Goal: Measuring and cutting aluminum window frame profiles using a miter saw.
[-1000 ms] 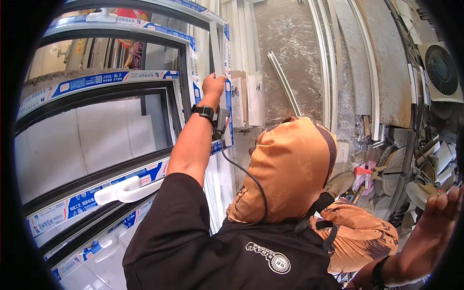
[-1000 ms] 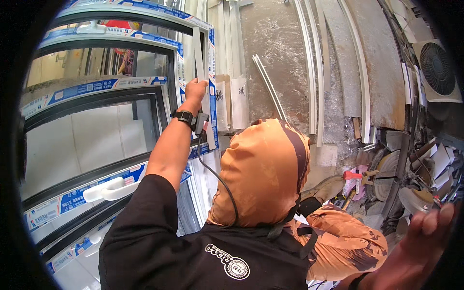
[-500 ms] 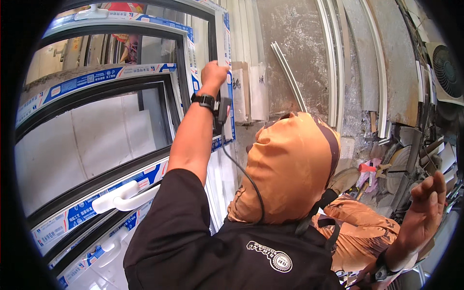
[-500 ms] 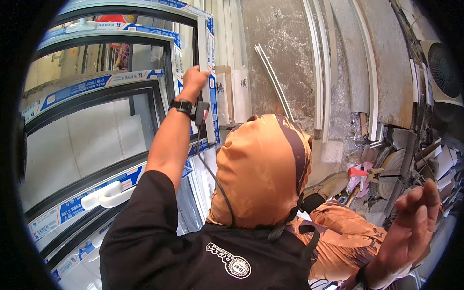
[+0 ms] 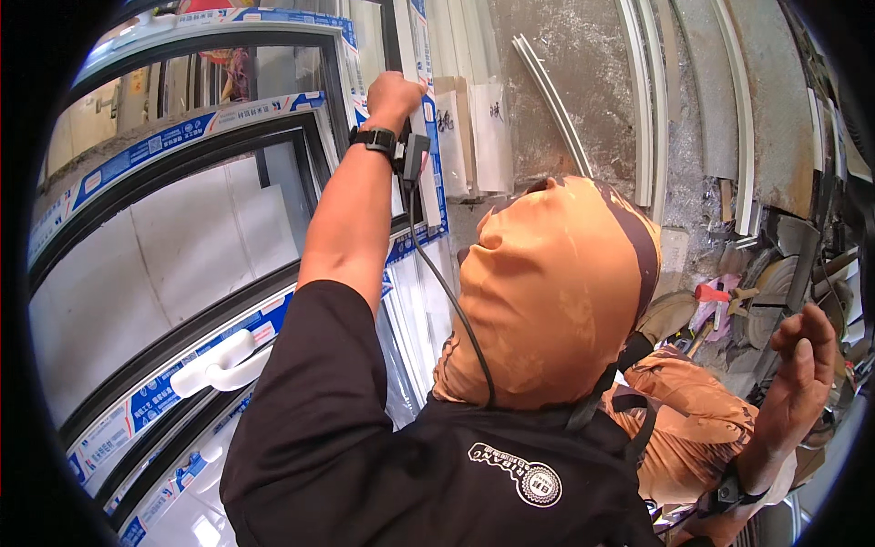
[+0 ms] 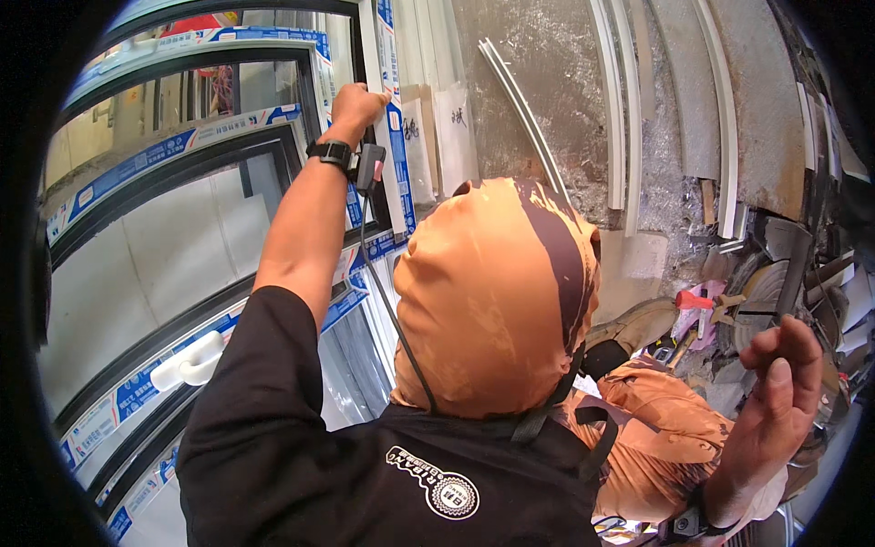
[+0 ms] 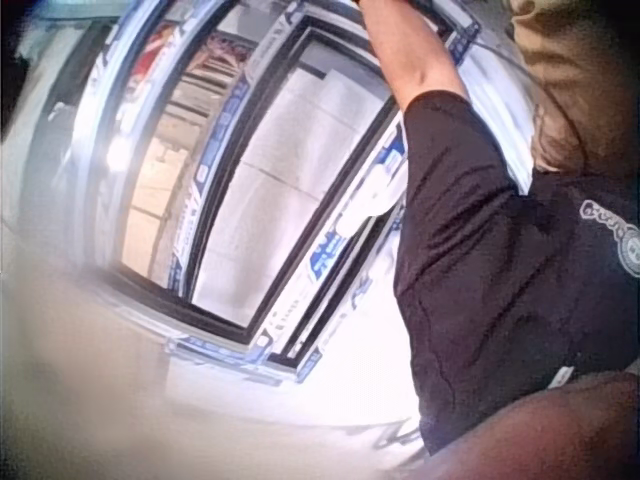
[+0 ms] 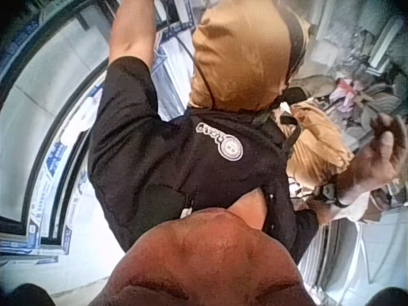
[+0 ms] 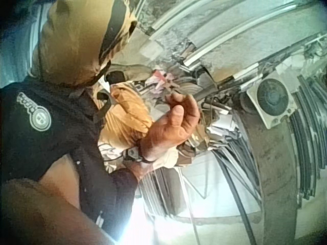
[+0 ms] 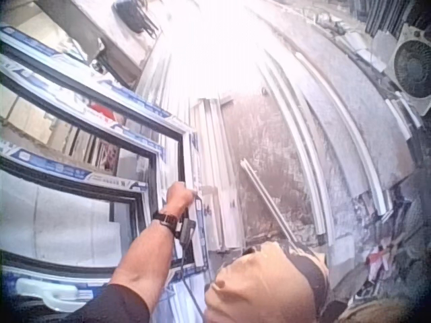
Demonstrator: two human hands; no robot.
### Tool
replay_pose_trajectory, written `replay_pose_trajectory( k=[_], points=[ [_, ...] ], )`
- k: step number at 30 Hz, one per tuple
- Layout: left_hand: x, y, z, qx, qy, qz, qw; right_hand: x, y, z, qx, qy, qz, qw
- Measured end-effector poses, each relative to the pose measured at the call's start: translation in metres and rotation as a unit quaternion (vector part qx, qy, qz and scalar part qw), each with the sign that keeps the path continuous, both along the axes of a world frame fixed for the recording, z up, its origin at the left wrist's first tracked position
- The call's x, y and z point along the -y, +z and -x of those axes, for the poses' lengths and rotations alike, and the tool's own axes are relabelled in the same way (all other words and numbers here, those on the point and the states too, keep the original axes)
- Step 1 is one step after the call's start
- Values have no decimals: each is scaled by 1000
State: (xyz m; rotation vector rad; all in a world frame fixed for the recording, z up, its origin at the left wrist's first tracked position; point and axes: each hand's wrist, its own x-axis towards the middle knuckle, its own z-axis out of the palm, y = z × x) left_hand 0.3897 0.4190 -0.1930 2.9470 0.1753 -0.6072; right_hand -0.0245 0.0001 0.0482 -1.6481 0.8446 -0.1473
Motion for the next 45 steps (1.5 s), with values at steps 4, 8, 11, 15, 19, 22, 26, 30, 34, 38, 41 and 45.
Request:
replay_pose_trajectory(
  k=[4,8,11,15,19,22,26,30,34,38,41,45],
  points=[
    [-10,1,-4,-3,10,1,1000,-2,4,4,-55,76,-8,996],
    [-20,6,-6,-29,16,66,997,-11,6,6,-108,76,-29,991],
    [-19,2,-3,-10,40,71,997,-16,2,4,-116,71,-32,990],
    [-15,-13,-3,-3,45,52,998,-20,2,2,-126,93,-14,988],
    [-21,-22,-13,-36,67,81,994,-19,-1,2,-133,107,-16,985],
    [-24,-22,-18,-75,69,69,992,-20,-6,2,-136,101,-28,985],
    [-20,-15,-15,-46,2,18,999,-20,-10,-1,-141,135,-16,981],
    [-9,-10,-7,-7,-57,-59,997,-22,-12,-5,-154,182,2,971],
    [-6,-9,-6,2,-108,-102,989,-26,-14,-8,-174,241,56,953],
    [-11,-7,-10,-42,-29,-28,998,-27,-16,-8,-184,312,120,924],
    [-11,-6,-11,-55,8,-4,998,-27,-17,-7,-191,356,161,900],
    [-8,-6,-8,-38,18,-35,998,-27,-18,-4,-211,367,164,891]
  ],
)
